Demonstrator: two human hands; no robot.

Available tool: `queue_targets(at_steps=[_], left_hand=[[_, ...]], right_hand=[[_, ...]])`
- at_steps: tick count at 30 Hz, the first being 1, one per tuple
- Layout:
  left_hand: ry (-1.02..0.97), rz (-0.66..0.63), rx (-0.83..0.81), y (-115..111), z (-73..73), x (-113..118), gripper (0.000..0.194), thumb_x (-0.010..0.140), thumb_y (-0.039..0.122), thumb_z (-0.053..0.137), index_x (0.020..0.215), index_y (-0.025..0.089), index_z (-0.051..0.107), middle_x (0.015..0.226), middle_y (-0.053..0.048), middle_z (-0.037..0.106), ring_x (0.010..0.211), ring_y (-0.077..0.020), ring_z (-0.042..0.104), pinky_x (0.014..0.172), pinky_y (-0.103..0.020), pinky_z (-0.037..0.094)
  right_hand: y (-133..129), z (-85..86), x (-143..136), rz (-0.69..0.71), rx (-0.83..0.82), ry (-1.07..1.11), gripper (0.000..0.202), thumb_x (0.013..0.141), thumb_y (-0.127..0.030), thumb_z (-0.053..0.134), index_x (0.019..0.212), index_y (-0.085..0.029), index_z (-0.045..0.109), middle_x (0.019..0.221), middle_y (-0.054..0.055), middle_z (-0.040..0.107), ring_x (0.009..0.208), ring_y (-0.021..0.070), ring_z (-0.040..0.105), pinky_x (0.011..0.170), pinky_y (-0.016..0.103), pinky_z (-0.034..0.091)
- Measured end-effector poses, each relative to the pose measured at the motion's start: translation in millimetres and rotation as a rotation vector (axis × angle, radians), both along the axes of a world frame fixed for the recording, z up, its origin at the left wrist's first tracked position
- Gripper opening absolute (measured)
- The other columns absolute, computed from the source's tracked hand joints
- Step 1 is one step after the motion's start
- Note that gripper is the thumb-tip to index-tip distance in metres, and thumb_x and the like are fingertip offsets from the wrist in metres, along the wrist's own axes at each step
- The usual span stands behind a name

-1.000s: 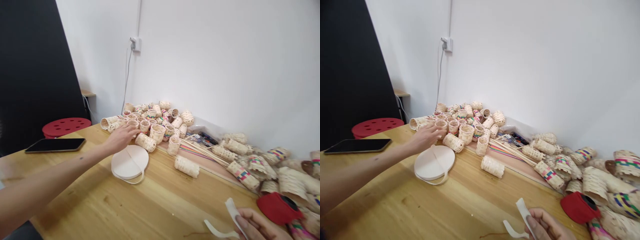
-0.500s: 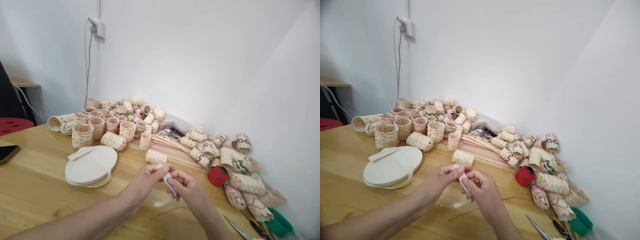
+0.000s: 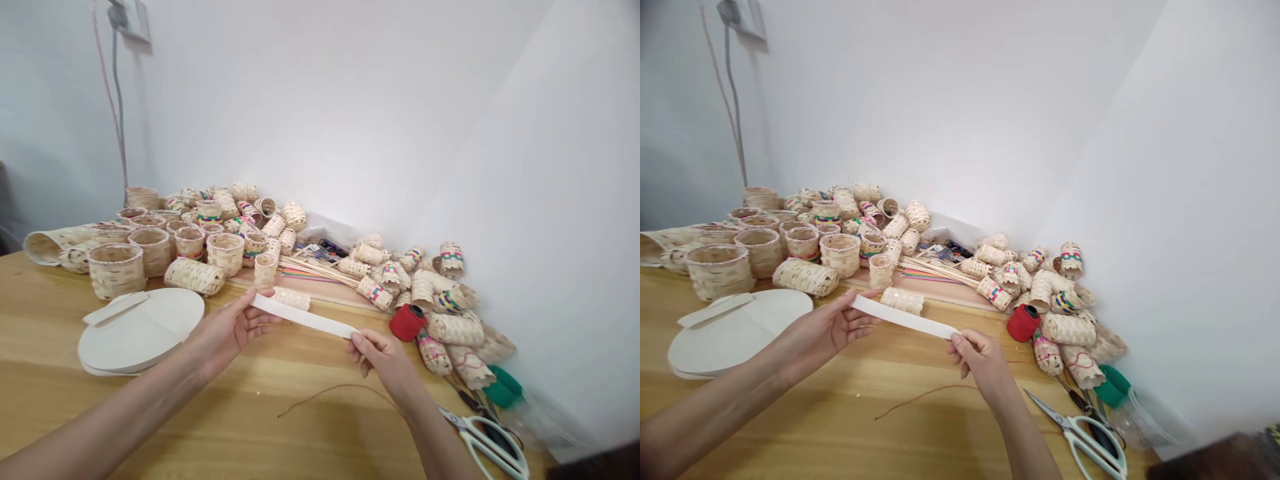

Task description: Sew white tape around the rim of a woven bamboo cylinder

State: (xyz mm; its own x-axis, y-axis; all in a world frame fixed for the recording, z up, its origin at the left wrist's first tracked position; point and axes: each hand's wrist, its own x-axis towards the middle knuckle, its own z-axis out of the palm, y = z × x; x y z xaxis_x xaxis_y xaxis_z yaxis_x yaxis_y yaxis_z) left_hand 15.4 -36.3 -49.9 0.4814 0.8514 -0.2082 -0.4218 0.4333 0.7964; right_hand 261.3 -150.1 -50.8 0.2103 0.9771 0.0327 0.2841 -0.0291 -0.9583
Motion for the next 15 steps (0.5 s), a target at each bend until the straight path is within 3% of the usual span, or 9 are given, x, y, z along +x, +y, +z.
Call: queue_targets(at_steps=[9, 15], left_hand=[[0.051, -0.028, -0.024, -7.7, -15.4, 6.5, 0.026, 0.095, 0.024, 0.042, 0.108, 0.013, 0.061, 0.071, -0.007, 0.071, 0.072, -0.0164, 0.069, 0.07, -0.023, 0.054], [0.131, -0.077, 0.011, -8.1, -36.0, 6.8, 0.024, 0.089, 0.03, 0.052, 0.102, 0.014, 0.065, 0.076, -0.007, 0.07, 0.07, -0.0165, 0.067, 0.067, -0.024, 0.051]], right_hand=[[3.9, -20.3, 4.6, -0.073, -0.012, 0.063, 0.037, 0.069, -0.053, 0.066, 0.076, -0.016, 0.061, 0.06, -0.002, 0.054, 0.053, 0.0105, 0.049, 0.044, 0.02, 0.043], [-18.5, -20.7, 3.9, -0.052, -0.053, -0.069, 0.027, 0.075, -0.043, 0.062, 0.068, -0.016, 0.058, 0.056, -0.003, 0.053, 0.049, 0.0101, 0.048, 0.047, 0.021, 0.041]])
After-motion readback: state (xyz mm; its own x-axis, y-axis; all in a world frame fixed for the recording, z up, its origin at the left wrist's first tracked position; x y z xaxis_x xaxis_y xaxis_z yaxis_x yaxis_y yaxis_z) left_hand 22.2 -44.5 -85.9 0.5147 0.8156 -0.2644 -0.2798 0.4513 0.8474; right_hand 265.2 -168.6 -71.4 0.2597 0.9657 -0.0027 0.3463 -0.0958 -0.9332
